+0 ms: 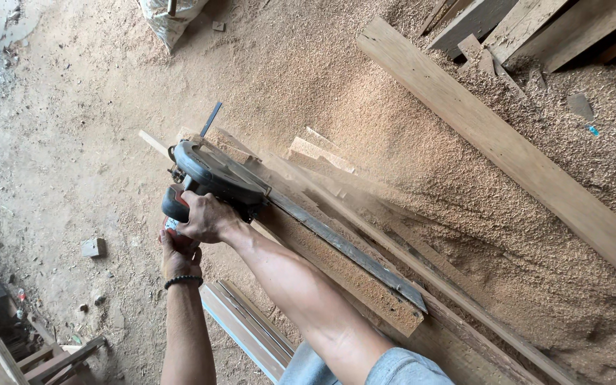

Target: The person cuts pieces of wood using a circular saw, measuring the wood with a ruler and marking it before making the cuts.

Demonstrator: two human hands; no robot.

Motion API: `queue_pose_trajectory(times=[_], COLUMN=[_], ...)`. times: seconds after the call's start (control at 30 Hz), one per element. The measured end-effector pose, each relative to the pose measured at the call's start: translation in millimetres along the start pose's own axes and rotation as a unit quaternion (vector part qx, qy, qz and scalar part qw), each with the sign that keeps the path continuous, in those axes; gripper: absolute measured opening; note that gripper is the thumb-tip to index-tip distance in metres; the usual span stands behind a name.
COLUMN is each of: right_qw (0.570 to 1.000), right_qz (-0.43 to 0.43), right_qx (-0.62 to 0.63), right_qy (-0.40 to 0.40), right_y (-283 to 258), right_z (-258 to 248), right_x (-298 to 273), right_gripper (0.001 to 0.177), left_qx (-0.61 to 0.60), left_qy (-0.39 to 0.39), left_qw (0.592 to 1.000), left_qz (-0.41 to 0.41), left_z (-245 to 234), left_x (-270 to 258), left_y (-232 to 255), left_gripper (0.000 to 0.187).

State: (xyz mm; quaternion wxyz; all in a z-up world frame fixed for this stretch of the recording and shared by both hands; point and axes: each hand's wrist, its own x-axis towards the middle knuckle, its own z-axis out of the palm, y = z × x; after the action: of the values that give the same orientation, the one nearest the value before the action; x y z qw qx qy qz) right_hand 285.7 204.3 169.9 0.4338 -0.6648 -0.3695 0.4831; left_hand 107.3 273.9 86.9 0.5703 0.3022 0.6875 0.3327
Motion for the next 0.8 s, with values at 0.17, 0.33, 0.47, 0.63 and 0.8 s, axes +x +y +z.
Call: queue_pose_trajectory(times=[0.17,0.33,0.47,0.63,0.8], right_qw=[1.0,1.0,0.999,0.998,0.997], right_qz=[0.002,0.002,0.015,0.051,0.037], right_qx=[-0.012,-0.012,0.014,0.009,0.015], right_qy=[0.013,0.021,0.03,0.026,0.072], right_y=[-10.3,-12.0,-17.7,-23.3,-11.6], right_z=[-0.2,1.3,-1.2,0.0,9.1], right_x=[13.6,21.8,19.1,15.6,17.0], right_gripper=[0.047,0.048,0.041,0.037,0.036], left_qx=[0.002,0.005,-0.003,0.003,0.033], left_qy=[-0.008,-0.006,0.002,-0.016,-0.036], left_qw=[1.0,1.0,1.0,1.0,0.999], left_qz=[0.005,0.0,-0.011,-0.011,-0.002], left_z=[3.9,8.2,5.7,4.2,1.4], left_x=[13.9,24.9,25.2,26.3,24.0], left_y=[12.8,13.9,14.5,12.4,12.8], left_gripper=[0.039,0.04,0.05,0.057,0.064])
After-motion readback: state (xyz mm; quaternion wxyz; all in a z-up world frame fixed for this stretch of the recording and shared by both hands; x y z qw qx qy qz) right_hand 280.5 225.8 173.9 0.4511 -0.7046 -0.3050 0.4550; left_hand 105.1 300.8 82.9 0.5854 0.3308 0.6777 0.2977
